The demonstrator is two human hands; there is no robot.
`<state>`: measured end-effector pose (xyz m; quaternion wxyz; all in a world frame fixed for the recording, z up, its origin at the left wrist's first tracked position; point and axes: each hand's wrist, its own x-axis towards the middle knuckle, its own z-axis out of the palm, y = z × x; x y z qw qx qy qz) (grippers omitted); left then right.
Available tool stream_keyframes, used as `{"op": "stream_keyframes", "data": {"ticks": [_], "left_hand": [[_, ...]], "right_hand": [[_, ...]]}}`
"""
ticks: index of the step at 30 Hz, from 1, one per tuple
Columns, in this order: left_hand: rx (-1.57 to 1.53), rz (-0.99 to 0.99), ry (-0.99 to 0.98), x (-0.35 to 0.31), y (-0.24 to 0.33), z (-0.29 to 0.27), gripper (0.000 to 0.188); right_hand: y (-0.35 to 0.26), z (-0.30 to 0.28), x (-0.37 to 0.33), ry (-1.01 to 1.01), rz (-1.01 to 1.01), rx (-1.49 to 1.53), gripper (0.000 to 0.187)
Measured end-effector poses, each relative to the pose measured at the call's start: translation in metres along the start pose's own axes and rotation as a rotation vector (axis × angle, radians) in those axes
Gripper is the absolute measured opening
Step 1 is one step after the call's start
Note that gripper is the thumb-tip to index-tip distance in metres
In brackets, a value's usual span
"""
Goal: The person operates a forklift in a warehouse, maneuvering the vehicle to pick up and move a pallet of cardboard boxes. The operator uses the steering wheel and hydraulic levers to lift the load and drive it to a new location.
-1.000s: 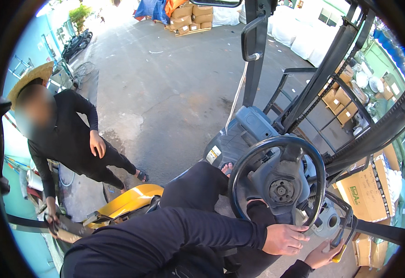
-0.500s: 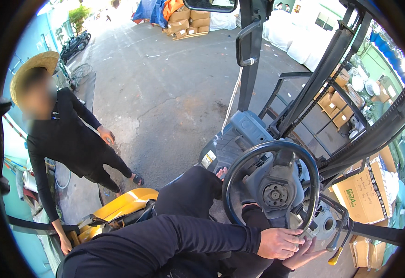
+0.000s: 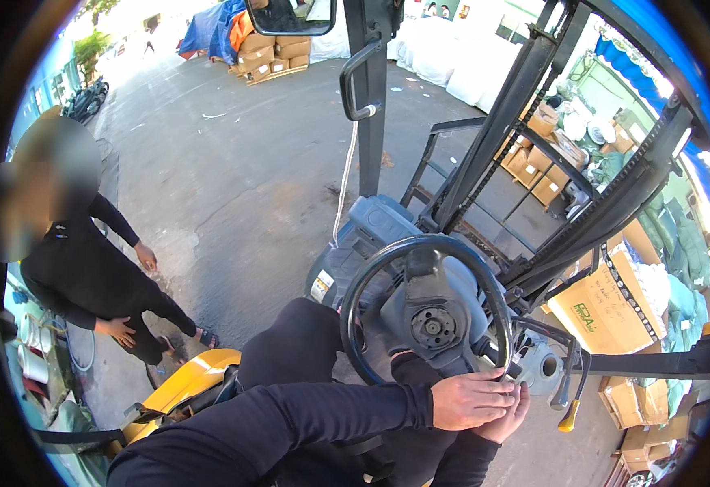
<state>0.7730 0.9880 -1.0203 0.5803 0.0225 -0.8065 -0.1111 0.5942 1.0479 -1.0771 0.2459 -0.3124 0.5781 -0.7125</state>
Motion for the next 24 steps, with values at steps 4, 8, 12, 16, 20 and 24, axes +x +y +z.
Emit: {"op": "stream_keyframes", "data": {"ticks": [4, 8, 12, 16, 20, 24], "left_hand": [[-0.031, -0.01, -0.036, 0.004, -0.004, 0.001, 0.022], [0.074, 0.013, -0.048, 0.014, -0.009, 0.001, 0.027], [0.128, 0.014, -0.143, 0.034, -0.023, 0.004, 0.023], [0.217, 0.017, -0.139, 0.069, -0.053, 0.001, 0.028], [0.374, -0.095, -0.129, 0.104, -0.091, -0.034, 0.051], [0.415, -0.307, -0.006, 0.103, -0.119, -0.1, 0.045]], "right_hand": [[-0.046, 0.022, -0.002, -0.103, 0.15, 0.208, 0.066], [-0.06, 0.026, 0.007, -0.199, 0.239, 0.324, 0.096], [-0.067, 0.019, 0.013, -0.299, 0.257, 0.364, 0.102], [-0.08, 0.023, 0.02, -0.139, 0.067, -0.006, 0.066], [-0.1, 0.017, 0.044, 0.12, -0.745, -0.801, 0.022], [-0.109, -0.02, 0.078, 0.203, -0.664, -1.441, 0.031]]}}
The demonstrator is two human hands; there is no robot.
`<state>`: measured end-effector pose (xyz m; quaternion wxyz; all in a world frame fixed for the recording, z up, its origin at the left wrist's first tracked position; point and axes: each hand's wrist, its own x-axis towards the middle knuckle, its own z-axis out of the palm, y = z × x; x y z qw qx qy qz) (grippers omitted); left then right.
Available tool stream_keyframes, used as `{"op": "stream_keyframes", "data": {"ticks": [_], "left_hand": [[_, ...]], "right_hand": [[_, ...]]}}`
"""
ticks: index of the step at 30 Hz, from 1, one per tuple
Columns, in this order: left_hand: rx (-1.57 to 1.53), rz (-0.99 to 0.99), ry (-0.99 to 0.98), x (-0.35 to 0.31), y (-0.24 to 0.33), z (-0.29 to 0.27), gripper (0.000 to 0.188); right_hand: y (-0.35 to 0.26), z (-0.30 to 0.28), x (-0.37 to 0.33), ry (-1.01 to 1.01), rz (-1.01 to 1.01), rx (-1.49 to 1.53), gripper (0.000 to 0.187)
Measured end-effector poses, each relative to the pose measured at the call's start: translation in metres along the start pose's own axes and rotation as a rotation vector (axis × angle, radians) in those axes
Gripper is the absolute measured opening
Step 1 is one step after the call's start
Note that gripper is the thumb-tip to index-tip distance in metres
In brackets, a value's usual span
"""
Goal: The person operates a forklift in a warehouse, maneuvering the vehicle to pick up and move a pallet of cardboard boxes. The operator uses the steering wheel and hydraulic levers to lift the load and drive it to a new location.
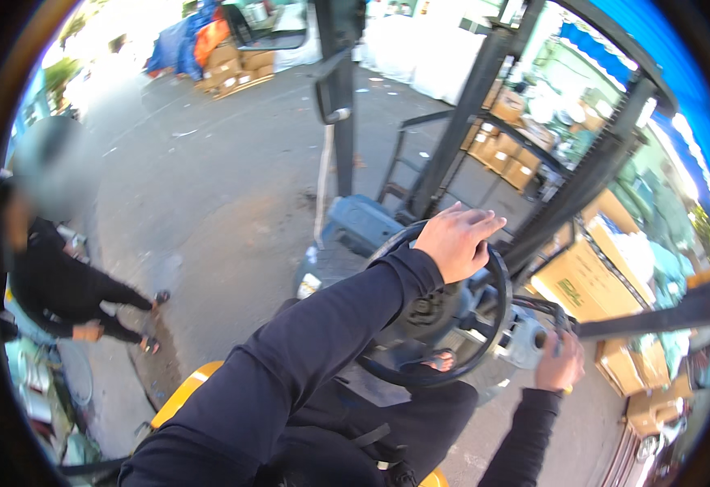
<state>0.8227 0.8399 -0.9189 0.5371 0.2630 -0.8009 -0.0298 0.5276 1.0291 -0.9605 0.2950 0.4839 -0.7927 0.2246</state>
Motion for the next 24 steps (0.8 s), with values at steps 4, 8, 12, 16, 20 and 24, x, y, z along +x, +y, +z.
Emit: {"op": "stream_keyframes", "data": {"ticks": [4, 8, 12, 16, 20, 24], "left_hand": [[-0.055, -0.13, 0.125, -0.036, -0.032, -0.052, 0.023], [-0.043, -0.196, 0.202, -0.076, -0.041, -0.076, 0.023], [0.003, -0.197, 0.251, -0.11, -0.04, -0.087, 0.03], [-0.002, -0.14, 0.254, -0.151, -0.04, -0.102, 0.033], [0.076, -0.188, 0.081, -0.188, -0.022, -0.108, 0.029], [-0.016, -0.021, -0.091, -0.212, 0.014, -0.104, 0.025]], "right_hand": [[0.04, 0.021, -0.009, -0.356, 0.178, -0.153, 0.045], [0.05, 0.046, -0.014, -0.224, 0.117, -0.235, 0.046], [0.046, 0.046, -0.011, -0.242, 0.148, -0.232, 0.045], [0.033, 0.033, -0.021, -0.222, 0.128, -0.268, 0.039], [0.013, 0.024, -0.031, -0.162, 0.147, -0.169, 0.032], [0.0, 0.016, -0.034, -0.162, 0.192, -0.093, 0.032]]}}
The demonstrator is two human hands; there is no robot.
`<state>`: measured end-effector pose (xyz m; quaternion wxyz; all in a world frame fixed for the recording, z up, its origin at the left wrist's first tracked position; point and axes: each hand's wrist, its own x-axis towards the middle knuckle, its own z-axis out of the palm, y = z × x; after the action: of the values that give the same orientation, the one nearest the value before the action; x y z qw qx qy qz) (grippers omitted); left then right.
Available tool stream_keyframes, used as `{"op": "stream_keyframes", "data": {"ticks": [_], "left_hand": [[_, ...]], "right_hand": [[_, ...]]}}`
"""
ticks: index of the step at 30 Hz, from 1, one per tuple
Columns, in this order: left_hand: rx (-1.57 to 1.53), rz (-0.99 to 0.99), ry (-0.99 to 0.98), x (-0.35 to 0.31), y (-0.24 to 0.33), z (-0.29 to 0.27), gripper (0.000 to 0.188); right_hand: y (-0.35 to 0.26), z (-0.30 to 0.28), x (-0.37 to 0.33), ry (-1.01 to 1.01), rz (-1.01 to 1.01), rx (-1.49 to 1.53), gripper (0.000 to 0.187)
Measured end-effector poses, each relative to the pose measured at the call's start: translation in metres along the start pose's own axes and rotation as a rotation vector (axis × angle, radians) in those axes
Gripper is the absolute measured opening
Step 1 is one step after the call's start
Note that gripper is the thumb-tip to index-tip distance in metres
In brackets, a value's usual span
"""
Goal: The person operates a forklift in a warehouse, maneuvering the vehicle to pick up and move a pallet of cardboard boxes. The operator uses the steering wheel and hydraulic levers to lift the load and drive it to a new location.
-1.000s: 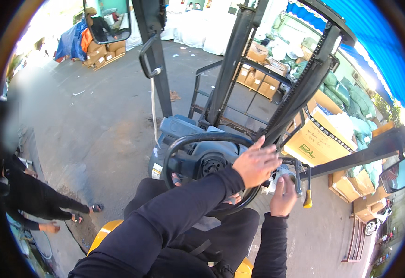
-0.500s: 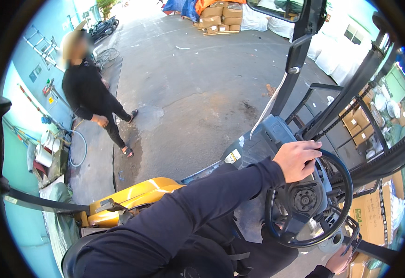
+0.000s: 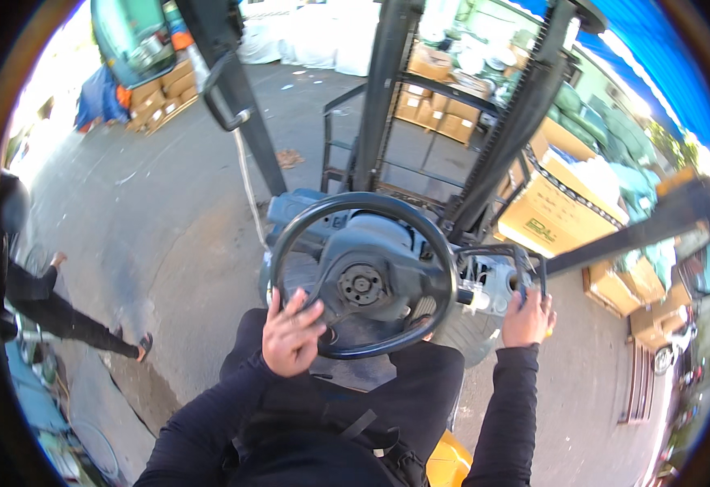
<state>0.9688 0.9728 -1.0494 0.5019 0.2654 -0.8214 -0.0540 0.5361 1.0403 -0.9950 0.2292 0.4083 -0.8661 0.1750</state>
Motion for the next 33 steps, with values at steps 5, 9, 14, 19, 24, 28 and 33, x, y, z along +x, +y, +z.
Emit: {"op": "stream_keyframes", "data": {"ticks": [5, 9, 14, 19, 24, 28, 33], "left_hand": [[-0.148, 0.293, -0.304, 0.0, 0.044, 0.046, 0.03], [-0.25, 0.44, -0.429, 0.044, 0.067, 0.102, 0.039], [-0.173, 0.457, -0.239, 0.134, 0.072, 0.145, 0.052], [0.091, 0.241, 0.01, 0.204, 0.02, 0.13, 0.026], [0.122, -0.047, 0.258, 0.197, -0.045, 0.083, 0.013], [0.157, -0.175, 0.341, 0.138, -0.069, 0.063, 0.016], [0.192, -0.192, 0.243, 0.063, -0.066, 0.067, 0.02]], "right_hand": [[-0.003, 0.0, -0.001, 0.016, 0.002, 0.068, 0.031], [-0.001, 0.006, -0.002, 0.02, -0.03, 0.081, 0.032], [0.004, 0.002, 0.0, -0.021, -0.053, 0.101, 0.034], [0.009, 0.001, 0.002, -0.031, 0.051, 0.053, 0.039], [0.012, 0.03, 0.008, 0.074, 0.05, 0.12, 0.042], [0.023, 0.052, 0.027, 0.13, 0.019, 0.148, 0.04], [0.018, 0.079, 0.062, 0.162, -0.017, 0.155, 0.038]]}}
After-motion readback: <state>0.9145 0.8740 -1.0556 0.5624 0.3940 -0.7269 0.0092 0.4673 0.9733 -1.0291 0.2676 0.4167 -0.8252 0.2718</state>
